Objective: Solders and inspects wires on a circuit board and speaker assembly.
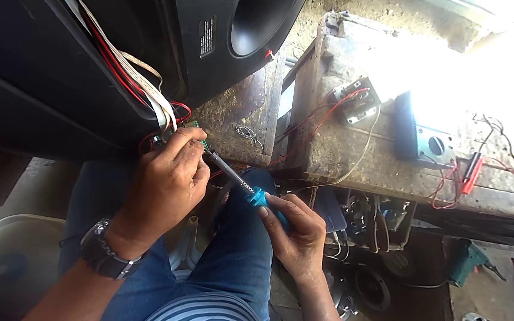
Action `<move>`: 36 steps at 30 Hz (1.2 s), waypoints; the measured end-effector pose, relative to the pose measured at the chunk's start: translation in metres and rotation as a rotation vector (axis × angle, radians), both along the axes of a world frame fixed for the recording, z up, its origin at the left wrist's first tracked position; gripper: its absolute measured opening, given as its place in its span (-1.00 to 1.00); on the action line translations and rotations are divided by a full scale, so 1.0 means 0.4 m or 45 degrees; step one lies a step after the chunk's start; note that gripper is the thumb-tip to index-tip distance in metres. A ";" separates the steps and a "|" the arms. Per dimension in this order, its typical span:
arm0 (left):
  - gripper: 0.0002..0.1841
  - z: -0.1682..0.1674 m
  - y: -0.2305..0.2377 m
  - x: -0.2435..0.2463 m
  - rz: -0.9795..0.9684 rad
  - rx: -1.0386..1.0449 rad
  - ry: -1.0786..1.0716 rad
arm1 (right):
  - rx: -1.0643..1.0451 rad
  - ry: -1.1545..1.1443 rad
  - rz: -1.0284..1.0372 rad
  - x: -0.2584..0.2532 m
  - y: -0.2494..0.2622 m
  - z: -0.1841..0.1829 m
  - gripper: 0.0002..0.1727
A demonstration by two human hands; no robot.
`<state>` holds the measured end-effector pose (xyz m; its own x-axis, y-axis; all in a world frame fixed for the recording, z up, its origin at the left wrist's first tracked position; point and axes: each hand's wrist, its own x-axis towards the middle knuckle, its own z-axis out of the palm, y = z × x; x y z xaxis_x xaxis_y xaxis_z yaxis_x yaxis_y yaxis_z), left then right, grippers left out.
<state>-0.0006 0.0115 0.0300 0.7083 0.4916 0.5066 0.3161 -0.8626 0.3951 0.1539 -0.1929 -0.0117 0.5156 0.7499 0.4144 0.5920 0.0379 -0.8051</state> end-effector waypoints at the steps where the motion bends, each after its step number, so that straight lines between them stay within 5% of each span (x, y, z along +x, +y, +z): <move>1: -0.85 0.000 0.000 0.000 -0.001 -0.002 0.001 | 0.011 0.005 -0.008 -0.002 0.001 -0.003 -0.76; 36: -0.86 0.005 -0.001 0.004 0.013 0.011 0.026 | 0.008 -0.031 -0.034 -0.008 -0.001 0.002 -0.76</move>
